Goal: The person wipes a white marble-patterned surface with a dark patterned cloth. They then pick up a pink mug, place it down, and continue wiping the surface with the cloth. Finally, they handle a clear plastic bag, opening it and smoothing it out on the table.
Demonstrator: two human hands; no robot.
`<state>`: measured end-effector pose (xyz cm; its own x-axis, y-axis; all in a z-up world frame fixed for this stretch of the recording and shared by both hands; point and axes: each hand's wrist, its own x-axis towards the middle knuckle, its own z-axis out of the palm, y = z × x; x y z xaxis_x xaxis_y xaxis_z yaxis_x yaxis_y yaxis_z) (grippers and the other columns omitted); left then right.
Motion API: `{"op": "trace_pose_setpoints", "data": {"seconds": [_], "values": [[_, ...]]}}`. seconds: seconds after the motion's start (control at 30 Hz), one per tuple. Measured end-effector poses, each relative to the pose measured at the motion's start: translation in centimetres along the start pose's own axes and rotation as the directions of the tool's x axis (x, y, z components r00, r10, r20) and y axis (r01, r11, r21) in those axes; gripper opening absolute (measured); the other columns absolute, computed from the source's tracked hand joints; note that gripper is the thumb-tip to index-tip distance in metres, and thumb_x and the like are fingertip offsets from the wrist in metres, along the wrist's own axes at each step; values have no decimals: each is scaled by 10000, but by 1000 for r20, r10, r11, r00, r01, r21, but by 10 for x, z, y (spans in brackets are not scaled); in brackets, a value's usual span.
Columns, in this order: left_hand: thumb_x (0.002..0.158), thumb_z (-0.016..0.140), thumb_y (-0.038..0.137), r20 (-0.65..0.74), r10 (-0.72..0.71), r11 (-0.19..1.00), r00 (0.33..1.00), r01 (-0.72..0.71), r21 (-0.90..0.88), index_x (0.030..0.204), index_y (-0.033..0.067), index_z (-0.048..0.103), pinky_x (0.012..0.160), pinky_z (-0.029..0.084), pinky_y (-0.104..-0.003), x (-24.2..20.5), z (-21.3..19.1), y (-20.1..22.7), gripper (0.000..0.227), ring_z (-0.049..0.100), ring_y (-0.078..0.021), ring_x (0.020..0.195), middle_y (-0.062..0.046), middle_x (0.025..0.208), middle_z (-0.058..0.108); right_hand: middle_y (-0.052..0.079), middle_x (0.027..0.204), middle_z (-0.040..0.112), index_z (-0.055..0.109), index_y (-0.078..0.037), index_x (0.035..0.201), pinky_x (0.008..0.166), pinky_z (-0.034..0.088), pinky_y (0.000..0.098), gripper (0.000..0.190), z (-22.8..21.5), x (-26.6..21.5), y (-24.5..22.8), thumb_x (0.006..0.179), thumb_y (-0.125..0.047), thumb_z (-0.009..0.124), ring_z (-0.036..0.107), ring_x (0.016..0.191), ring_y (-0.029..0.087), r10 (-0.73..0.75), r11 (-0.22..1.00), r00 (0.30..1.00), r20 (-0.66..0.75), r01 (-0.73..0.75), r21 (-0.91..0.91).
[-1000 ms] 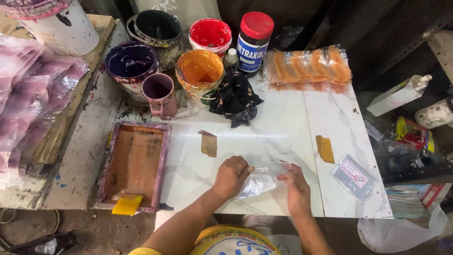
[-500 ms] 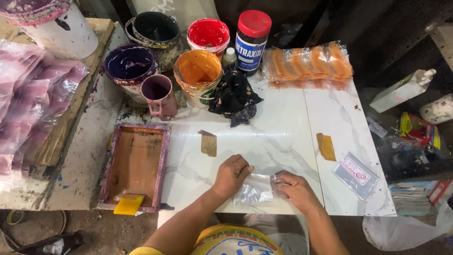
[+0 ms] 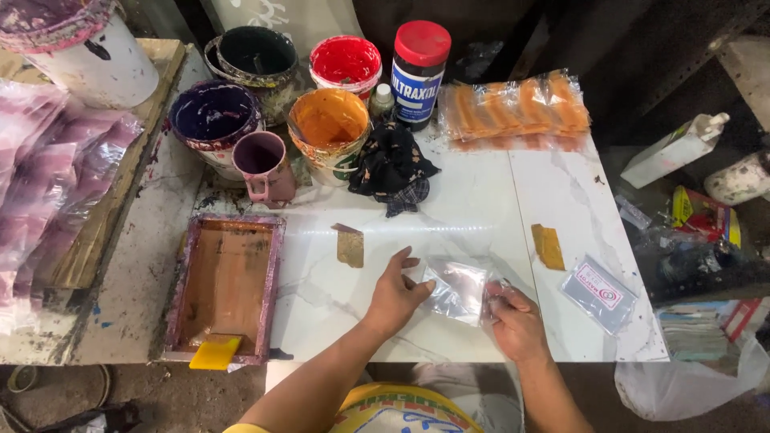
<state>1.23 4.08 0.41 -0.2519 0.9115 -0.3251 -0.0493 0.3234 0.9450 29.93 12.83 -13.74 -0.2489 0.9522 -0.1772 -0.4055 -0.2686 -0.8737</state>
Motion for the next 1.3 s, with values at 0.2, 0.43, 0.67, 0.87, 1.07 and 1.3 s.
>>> {"op": "trace_pose_setpoints", "data": {"seconds": [0.2, 0.43, 0.67, 0.87, 1.07, 1.3], "values": [[892, 684, 440, 94, -46, 823, 995, -16, 568, 1630, 159, 214, 723, 543, -429, 14, 24, 6, 919, 648, -261, 990, -36, 1224, 592, 104, 828, 728, 755, 1, 754, 841, 491, 327, 354, -29, 13, 11, 753, 265, 519, 657, 893, 256, -35, 999, 999, -9, 35, -2], [755, 688, 343, 139, -23, 742, 990, -76, 666, 1162, 156, 683, 676, 529, -360, 26, 35, -8, 448, 642, -265, 914, -42, 1135, 613, 5, 645, 556, 631, -79, 583, 905, 349, 342, 352, 22, -5, -24, 658, 242, 508, 514, 827, 204, -153, 986, 968, 200, 161, -28], [835, 836, 261, -37, 140, 944, 989, -123, 305, 828, 121, 599, 681, 494, -322, 14, 23, -14, 275, 553, -167, 864, 14, 1025, 505, 74, 1014, 725, 745, -33, 881, 748, 482, 311, 201, 44, -11, -25, 858, 94, 591, 661, 977, 208, -106, 954, 989, -106, 71, -292], [931, 726, 295, -74, -232, 929, 970, 198, -313, 1003, 101, 573, 468, 239, -298, -7, 1, 15, 258, 264, -121, 505, -41, 884, 507, 79, 1205, 734, 785, -1, 1134, 723, 568, 339, 225, 89, -28, -45, 970, 33, 634, 666, 1021, 223, 39, 892, 971, -237, -141, -430], [935, 659, 305, 108, -242, 918, 964, 264, -295, 1334, 57, 458, 921, 462, -355, -30, 3, 14, 511, 489, -205, 1163, -40, 1273, 504, 61, 1292, 727, 755, -56, 1206, 848, 487, 296, 258, 118, -40, -64, 992, -62, 610, 605, 1021, 188, -3, 859, 977, -212, -106, -501], [1008, 596, 377, 95, 94, 945, 991, -59, -321, 1007, 116, 674, 771, 482, -297, -22, 0, -9, 273, 600, -139, 806, -11, 858, 663, 36, 963, 592, 712, -23, 933, 594, 562, 301, 43, 82, -24, -26, 912, 8, 691, 606, 811, 163, -157, 890, 977, 142, 202, -408]]}}
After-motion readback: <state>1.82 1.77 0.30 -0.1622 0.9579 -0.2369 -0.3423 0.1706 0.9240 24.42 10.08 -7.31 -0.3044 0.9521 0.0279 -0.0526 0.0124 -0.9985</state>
